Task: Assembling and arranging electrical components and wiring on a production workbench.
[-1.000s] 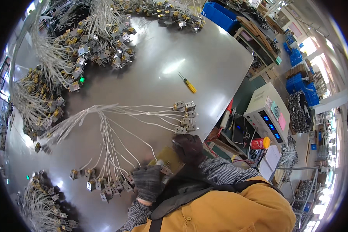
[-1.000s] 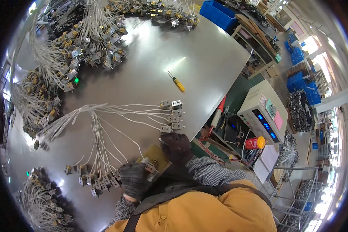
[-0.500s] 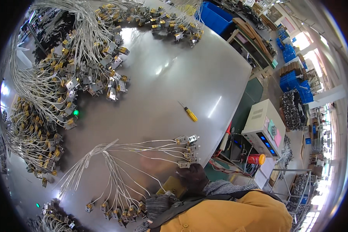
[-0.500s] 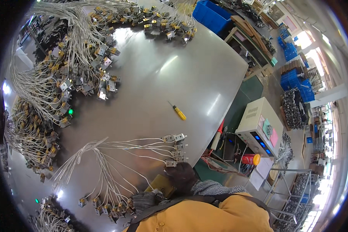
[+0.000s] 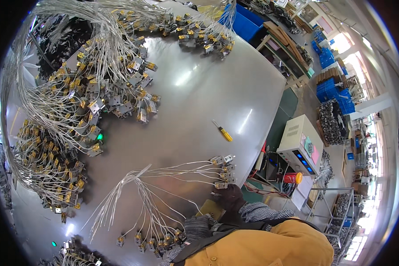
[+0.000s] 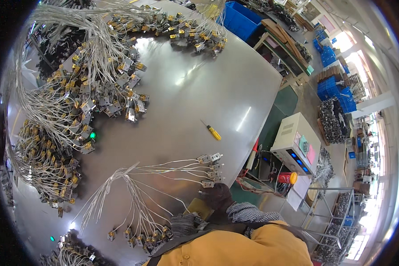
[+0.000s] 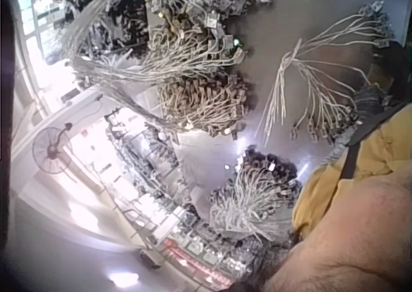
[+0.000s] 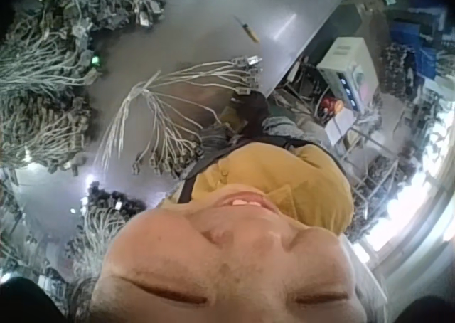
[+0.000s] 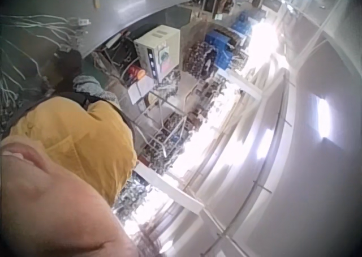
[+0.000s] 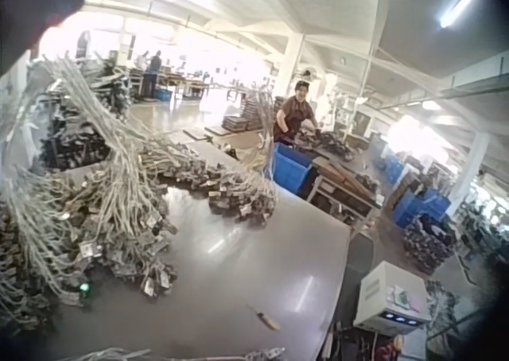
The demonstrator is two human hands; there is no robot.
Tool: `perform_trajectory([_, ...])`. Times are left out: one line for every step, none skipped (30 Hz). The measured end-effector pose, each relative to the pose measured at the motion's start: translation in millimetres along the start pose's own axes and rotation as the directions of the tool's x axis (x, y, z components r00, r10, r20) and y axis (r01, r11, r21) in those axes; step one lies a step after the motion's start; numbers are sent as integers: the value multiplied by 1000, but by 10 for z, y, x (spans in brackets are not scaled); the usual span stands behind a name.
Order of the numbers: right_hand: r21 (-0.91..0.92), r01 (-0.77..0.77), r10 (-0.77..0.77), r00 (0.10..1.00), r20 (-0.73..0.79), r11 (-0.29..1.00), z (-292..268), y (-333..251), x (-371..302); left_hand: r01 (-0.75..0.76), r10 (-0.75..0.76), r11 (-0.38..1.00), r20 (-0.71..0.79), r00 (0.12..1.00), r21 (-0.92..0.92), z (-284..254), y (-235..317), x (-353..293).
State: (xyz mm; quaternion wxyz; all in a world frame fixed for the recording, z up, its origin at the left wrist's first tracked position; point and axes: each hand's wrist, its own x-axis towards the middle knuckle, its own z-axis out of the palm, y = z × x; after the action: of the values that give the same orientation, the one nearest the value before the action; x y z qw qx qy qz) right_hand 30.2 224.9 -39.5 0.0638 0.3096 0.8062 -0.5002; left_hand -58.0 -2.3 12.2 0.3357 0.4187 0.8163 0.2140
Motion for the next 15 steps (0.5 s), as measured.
perform_trajectory([-4,-3,3,1000,-1,1000,-32,-54,-21,-6,6,1000,5,1000,-6,-19,-18,5])
perform_trajectory([-333,116,-110,993,36,936,-127,-336,-10,1,-1,1000,3,1000,-16,-17,-40,37])
perform_trajectory([-618,212,-197,976,94,757,-174,-495,-60,-6,6,1000,12,1000,-25,-20,-43,26])
perform_trajectory([-622,206,-189,977,94,755,-172,-452,-69,-12,13,999,20,1000,-33,-22,-43,17])
perform_trajectory([-605,203,-192,978,83,770,-177,-417,-45,-23,24,999,27,999,-40,-31,-53,25])
perform_trajectory([-588,199,-195,978,71,784,-180,-393,-38,-33,35,998,34,999,-46,-39,-59,35])
perform_trajectory([-593,191,-190,980,65,782,-158,-379,-59,-45,47,998,41,998,-53,-46,-64,47])
perform_trajectory([-624,163,-168,985,52,764,-138,-461,-63,-52,55,997,45,997,-61,-48,-57,65])
perform_trajectory([-654,134,-146,989,37,744,-129,-515,-66,-60,64,996,50,997,-69,-51,-48,83])
perform_trajectory([-659,129,-141,989,35,741,-140,-530,-71,-68,73,995,55,996,-77,-53,-36,103])
perform_trajectory([-697,202,-208,975,77,688,-155,-540,-76,-77,82,993,60,995,-85,-54,-24,123])
perform_trajectory([-728,273,-271,954,124,629,-169,-543,-78,-85,91,992,65,994,-94,-56,-9,144])
perform_trajectory([-731,267,-263,957,123,628,-165,-525,-76,-92,100,990,73,992,-103,-56,1,151])
perform_trajectory([-699,239,-232,967,107,674,-153,-544,-34,-93,102,990,78,992,-107,-62,5,154])
perform_trajectory([-663,211,-201,975,93,718,-147,-569,-1,-93,103,989,82,991,-112,-67,9,156])
